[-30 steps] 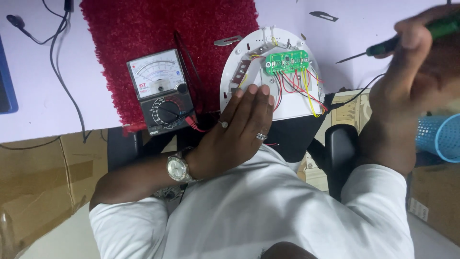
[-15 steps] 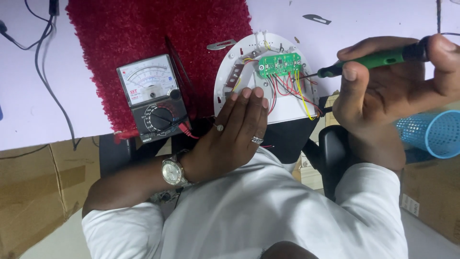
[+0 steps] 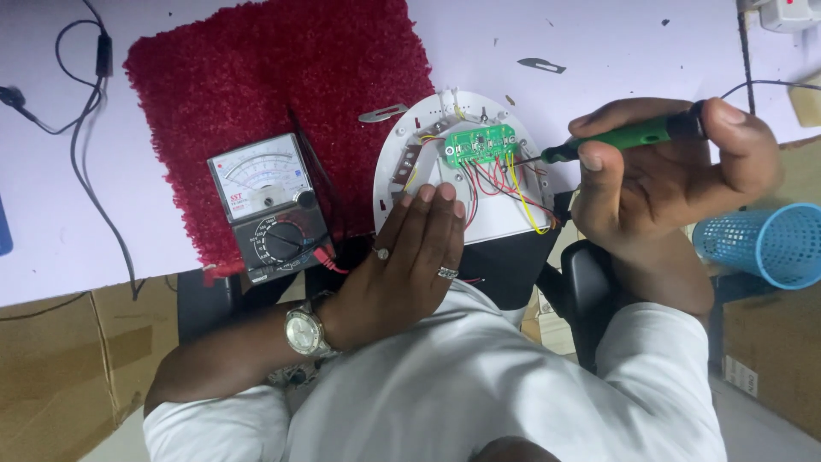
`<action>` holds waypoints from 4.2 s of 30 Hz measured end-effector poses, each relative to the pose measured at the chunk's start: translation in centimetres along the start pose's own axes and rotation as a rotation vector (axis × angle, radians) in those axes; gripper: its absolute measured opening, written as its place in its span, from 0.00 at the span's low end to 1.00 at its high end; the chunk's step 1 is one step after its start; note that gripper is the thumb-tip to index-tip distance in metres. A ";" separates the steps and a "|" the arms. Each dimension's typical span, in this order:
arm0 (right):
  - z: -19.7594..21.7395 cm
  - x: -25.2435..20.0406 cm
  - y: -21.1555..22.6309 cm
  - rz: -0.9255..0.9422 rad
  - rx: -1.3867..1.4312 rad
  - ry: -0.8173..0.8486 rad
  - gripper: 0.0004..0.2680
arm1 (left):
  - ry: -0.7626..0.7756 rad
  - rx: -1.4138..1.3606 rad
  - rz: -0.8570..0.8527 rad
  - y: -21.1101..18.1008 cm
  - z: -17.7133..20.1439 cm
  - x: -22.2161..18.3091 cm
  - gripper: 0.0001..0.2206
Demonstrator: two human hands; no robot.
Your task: Connecting wires to a circuit board and securing them with a screwdriver while testing with a multimeter.
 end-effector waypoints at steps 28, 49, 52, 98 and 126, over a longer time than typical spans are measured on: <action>-1.1 1.9 1.2 0.047 0.152 0.181 0.21 | -0.039 0.035 0.021 0.2 0.3 0.2 0.13; -2.3 3.2 2.2 0.089 0.159 0.239 0.24 | -0.036 0.038 0.003 0.3 0.4 0.3 0.13; -1.6 2.3 1.9 0.017 0.096 0.264 0.24 | -0.038 0.033 -0.002 0.2 0.3 0.3 0.14; -2.5 2.3 -0.1 -0.115 0.589 0.404 0.09 | -0.093 0.072 0.120 1.1 1.0 1.1 0.12; -0.8 2.0 -1.5 -0.124 0.471 -0.025 0.10 | -0.017 0.043 0.008 0.1 0.3 0.4 0.13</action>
Point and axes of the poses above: each hand's wrist, its own x-axis towards the middle knuckle, its own z-axis out of the back of the hand, y = z × x, the point moved 8 cm from there along x, towards the middle knuckle, and after that the axes turned 10 degrees about x, right-handed, at the moved point
